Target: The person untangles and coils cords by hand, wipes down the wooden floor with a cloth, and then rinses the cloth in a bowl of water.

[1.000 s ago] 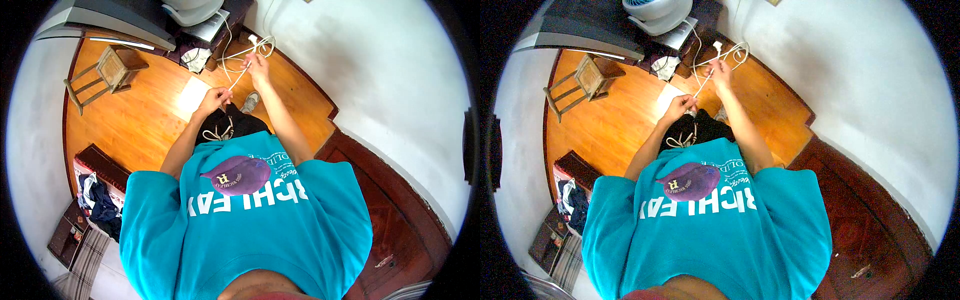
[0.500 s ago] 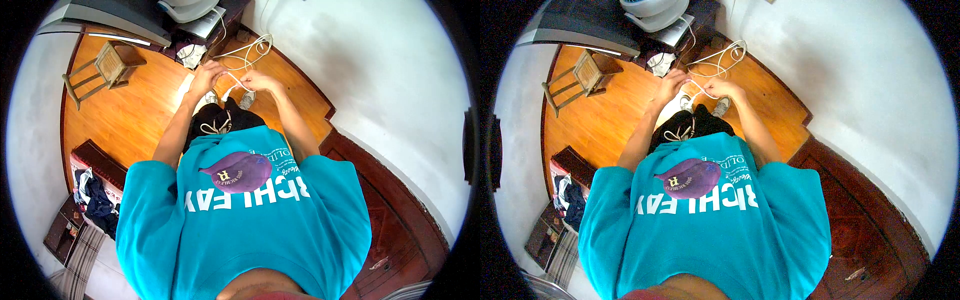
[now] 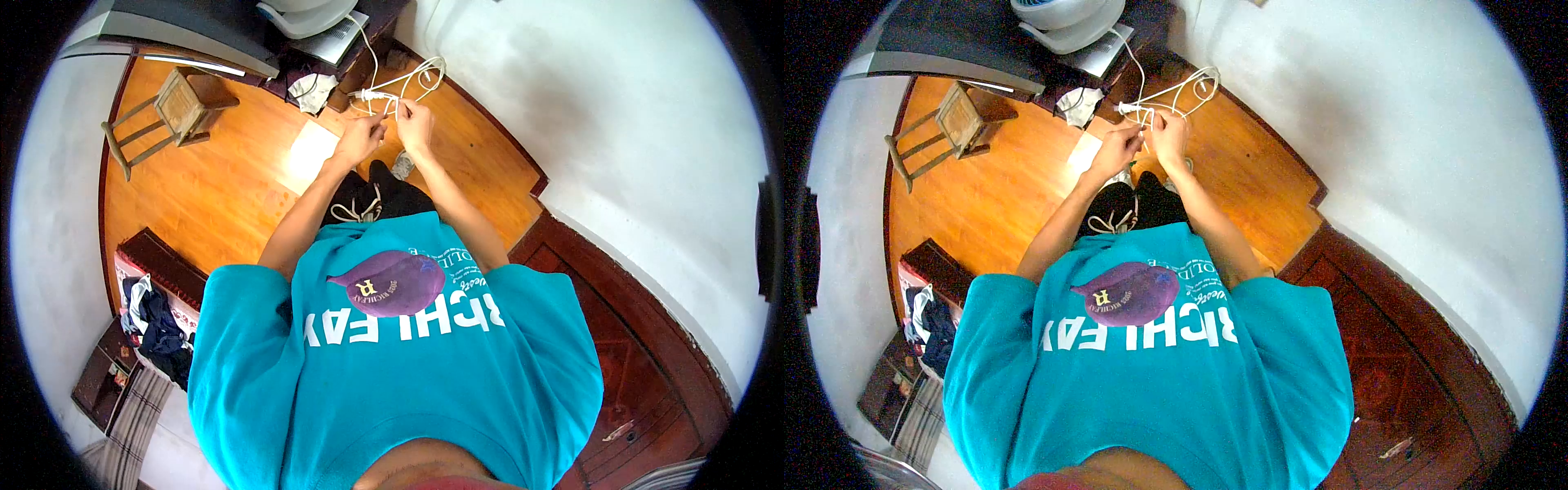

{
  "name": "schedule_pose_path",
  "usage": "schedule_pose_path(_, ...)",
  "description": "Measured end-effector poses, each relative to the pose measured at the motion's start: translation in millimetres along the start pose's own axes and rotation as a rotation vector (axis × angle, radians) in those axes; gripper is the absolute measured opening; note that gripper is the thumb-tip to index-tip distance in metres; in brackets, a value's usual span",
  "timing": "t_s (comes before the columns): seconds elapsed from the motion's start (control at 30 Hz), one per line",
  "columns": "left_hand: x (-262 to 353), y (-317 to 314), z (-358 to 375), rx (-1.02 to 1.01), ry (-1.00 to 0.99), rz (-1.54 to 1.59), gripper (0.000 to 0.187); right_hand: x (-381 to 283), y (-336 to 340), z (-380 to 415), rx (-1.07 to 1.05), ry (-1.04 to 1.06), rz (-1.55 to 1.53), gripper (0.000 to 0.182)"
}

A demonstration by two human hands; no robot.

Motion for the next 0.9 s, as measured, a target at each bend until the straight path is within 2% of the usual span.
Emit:
schedule_pose_path(0.03,1.2,0.0,-0.3,0.002,0.004,0.001,0.024,0.8,-0.4,-0.7,-0.005,0.001,-0.001,0.013)
schedule_pose_path(0.1,16.1,-3.3,-3.4,-0.038,-0.173,-0.189,0.02,-23.1,-3.3,-6.2,-0.11,0.288,0.181,0.01)
schedule_pose_path(0.13,14.0,-5.7,-7.1,-0.089,-0.166,-0.296,0.018,-21.3,-3.9,-4.2,-0.224,0.253,0.219,0.01)
schedule_pose_path(0.17,12.4,-1.6,-7.1,-0.09,-0.162,-0.293,0.018,-23.8,1.9,-4.3,-0.229,0.251,0.22,0.01)
schedule_pose_path(0.23,35.9,17.5,2.4,0.07,-0.494,-0.413,0.018,-26.7,-0.3,-4.6,-0.442,0.265,0.425,0.012)
schedule_pose_path(0.27,36.2,22.0,3.6,0.033,-0.545,-0.421,0.013,-23.3,2.1,-2.2,-0.552,0.25,0.349,0.012)
schedule_pose_path(0.3,37.1,29.2,2.9,0.036,-0.54,-0.419,0.013,-16.5,6.8,-3.9,-0.557,0.253,0.35,0.012)
schedule_pose_path(0.37,42.9,36.4,2.5,-0.132,-0.585,-0.235,0.013,2.5,-15.1,11.7,-0.883,0.296,0.043,0.014)
schedule_pose_path(0.4,40.0,40.3,-0.3,-0.171,-0.569,-0.19,0.015,-9.4,-17.3,21.5,-0.96,0.239,-0.325,0.016)
schedule_pose_path(0.43,39.1,42.8,-3.9,-0.169,-0.567,-0.185,0.015,-11.4,-14.7,22.5,-0.964,0.238,-0.322,0.016)
schedule_pose_path(0.5,22.8,43.2,-15.9,-0.34,-0.331,0.195,0.016,-4.0,-14.6,41.8,-1.001,-0.274,-0.611,0.022)
schedule_pose_path(0.53,1.9,36.6,-24.9,-0.375,-0.094,0.393,0.017,2.4,-20.0,46.7,-0.901,-0.386,-0.834,0.027)
schedule_pose_path(0.57,-1.3,30.4,-22.7,-0.372,-0.093,0.396,0.017,0.1,-24.4,50.2,-0.904,-0.386,-0.832,0.027)
schedule_pose_path(0.63,-9.3,33.3,-23.9,-0.147,-0.064,0.631,0.022,-5.5,-29.4,46.7,-0.659,-0.507,-1.076,0.028)
schedule_pose_path(0.67,-22.7,23.4,-26.0,-0.034,0.002,0.46,0.025,-4.3,-33.9,47.1,-0.536,-0.574,-1.078,0.026)
schedule_pose_path(0.7,-19.4,17.7,-25.2,-0.035,0.001,0.46,0.025,-7.9,-40.1,48.7,-0.535,-0.574,-1.078,0.026)
schedule_pose_path(0.77,-24.9,6.1,-23.4,-0.052,0.116,0.443,0.025,-1.2,-41.4,47.9,-0.328,-0.647,-1.058,0.023)
schedule_pose_path(0.83,-19.0,8.8,-24.3,-0.102,0.047,0.448,0.029,-2.7,-42.0,50.8,-0.309,-0.646,-1.028,0.023)
schedule_pose_path(0.9,-10.5,5.8,-23.3,-0.212,-0.061,0.169,0.034,2.9,-35.4,49.0,-0.11,-0.655,-1.023,0.023)
Point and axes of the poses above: each hand's wrist, its own z-axis away from the middle knuckle, its own y-axis out of the back of the hand, x = y × z, the point moved 8 cm from there along -z, towards the middle knuckle, and after that the axes turned 10 degrees about y, right-handed, at the moved point
